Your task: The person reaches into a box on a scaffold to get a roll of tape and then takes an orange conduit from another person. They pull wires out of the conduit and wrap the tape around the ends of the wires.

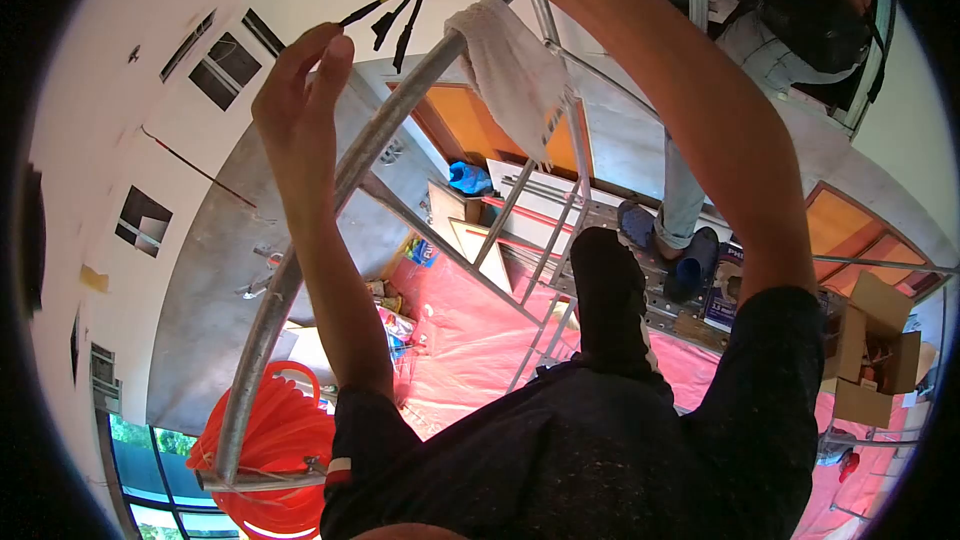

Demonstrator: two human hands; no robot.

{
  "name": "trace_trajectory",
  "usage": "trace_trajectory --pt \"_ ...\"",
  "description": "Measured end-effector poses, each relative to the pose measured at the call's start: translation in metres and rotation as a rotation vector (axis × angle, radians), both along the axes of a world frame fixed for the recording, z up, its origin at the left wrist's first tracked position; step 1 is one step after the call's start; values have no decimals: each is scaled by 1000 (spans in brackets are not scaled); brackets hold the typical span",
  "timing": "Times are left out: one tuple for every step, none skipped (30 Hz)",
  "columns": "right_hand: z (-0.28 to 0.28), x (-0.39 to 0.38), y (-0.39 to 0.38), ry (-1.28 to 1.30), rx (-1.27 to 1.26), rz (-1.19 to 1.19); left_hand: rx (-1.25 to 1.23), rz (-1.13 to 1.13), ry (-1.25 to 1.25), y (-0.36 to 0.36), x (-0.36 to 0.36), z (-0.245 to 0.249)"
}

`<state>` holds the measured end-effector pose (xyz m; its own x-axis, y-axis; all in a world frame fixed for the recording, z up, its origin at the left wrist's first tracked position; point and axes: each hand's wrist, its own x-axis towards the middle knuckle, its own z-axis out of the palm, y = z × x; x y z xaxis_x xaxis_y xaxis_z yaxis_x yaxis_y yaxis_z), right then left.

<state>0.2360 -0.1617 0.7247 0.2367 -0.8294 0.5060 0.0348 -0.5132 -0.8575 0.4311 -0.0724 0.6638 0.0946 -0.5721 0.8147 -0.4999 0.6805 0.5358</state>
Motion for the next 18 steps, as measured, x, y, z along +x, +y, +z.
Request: trace_trajectory --pt "0 1 2 -2 3 -8 1 -1 7 -2 0 4" --pt "1 1 5 -3 5 -16 7 -2 -22 -4 0 9" --pt "1 1 7 -2 7 -25 41 -23 -11 -5 -2 14" --pt "0 1 7 -2 9 -27 75 -45 2 -6 -5 19" --pt "0 1 8 0 11 -28 109 -67 15 -8 -6 21" --pt "1 1 8 4 11 -29 90 -101 -24 -14 -7 23" --pt "1 1 7 18 13 -42 71 -135 -63 -21 -8 24" --pt "1 1 7 33 17 -54 53 -168 -100 -27 -7 24" --pt "1 0 6 48 19 -67 30 -164 -112 -31 -6 23" --pt "0 -1 3 38 24 -40 6 -161 -123 -35 -4 22" --pt "-3 -3 -4 29 30 -14 -19 -161 -134 -38 -3 21" --pt "-6 -5 -9 23 37 10 -7 -144 -166 -38 -1 23" --pt "-8 -7 -12 8 39 45 8 -127 -198 -38 1 27" --pt "-11 -9 -14 -7 43 79 24 -111 -230 -37 1 28" --pt "-12 -12 -15 -23 47 114 50 -121 -243 -36 -2 29" --pt "-13 -14 -14 -21 39 131 73 -128 -257 -34 -6 30" --pt "-14 -17 -13 -19 30 151 97 -134 -270 -31 -9 32" --pt "-14 -19 -12 -17 20 171 162 -127 -280 -27 -13 36"
